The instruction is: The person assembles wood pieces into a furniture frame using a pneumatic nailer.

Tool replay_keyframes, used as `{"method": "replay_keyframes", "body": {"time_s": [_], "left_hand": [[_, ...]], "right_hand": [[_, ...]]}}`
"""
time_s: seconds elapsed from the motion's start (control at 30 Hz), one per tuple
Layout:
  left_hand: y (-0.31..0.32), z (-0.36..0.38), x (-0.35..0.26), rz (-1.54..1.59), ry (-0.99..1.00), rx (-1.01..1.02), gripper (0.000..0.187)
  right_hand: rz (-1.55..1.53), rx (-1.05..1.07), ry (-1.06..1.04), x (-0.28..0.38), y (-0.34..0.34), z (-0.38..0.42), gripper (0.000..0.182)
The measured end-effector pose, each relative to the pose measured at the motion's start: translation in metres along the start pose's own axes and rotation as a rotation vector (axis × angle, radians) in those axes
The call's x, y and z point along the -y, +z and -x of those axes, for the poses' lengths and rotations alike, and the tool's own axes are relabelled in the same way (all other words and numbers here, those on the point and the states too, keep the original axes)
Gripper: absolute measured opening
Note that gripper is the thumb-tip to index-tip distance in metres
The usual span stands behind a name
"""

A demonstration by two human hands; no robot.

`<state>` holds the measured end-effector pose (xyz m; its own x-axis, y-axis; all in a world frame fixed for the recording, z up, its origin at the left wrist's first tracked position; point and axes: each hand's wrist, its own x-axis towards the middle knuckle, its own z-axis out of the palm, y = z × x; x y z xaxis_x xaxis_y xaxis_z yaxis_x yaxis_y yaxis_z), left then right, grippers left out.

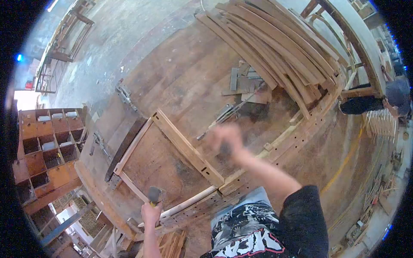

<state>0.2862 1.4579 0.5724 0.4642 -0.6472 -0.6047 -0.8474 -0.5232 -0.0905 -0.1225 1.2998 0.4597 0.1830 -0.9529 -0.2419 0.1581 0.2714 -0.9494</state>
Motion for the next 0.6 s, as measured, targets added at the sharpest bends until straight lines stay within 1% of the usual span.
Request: {"method": "replay_keyframes", "body": {"time_s": [0.03,0.07,0.13,0.23,0.33,0.4,0.47,0.57,0.6], "left_hand": [[-0.001,-0.001,-0.001,-0.021,-0.006,0.007,0.041],[-0.001,-0.003,-0.004,-0.037,-0.009,0.011,0.041],[0.003,-0.005,-0.002,-0.01,0.023,-0.021,0.043],[0.005,-0.004,0.002,-0.006,0.027,-0.03,0.047],[0.009,-0.006,0.006,-0.039,0.028,-0.036,0.049],[0.006,-0.005,0.002,-0.02,0.035,-0.048,0.051],[0.002,-0.003,-0.004,-0.02,0.036,-0.051,0.05],[-0.007,0.005,-0.021,0.005,0.045,-0.078,0.047],[-0.006,0.005,-0.02,0.002,0.049,-0.082,0.046]], "right_hand": [[0.522,0.02,-0.099,-0.017,0.043,0.022,0.035],[1.041,-0.013,-0.208,-0.034,0.087,0.045,0.059],[1.058,-0.2,-0.117,-0.07,0.121,0.056,0.066],[0.848,-0.209,0.059,-0.079,0.119,0.05,0.066],[0.821,-0.173,0.025,-0.025,0.083,0.049,0.068],[0.923,-0.208,-0.05,0.0,0.05,0.052,0.067],[1.039,-0.263,-0.14,0.018,0.015,0.054,0.067],[1.147,-0.352,-0.167,0.026,-0.033,0.057,0.062],[1.124,-0.383,-0.188,0.029,-0.047,0.057,0.055]]}}
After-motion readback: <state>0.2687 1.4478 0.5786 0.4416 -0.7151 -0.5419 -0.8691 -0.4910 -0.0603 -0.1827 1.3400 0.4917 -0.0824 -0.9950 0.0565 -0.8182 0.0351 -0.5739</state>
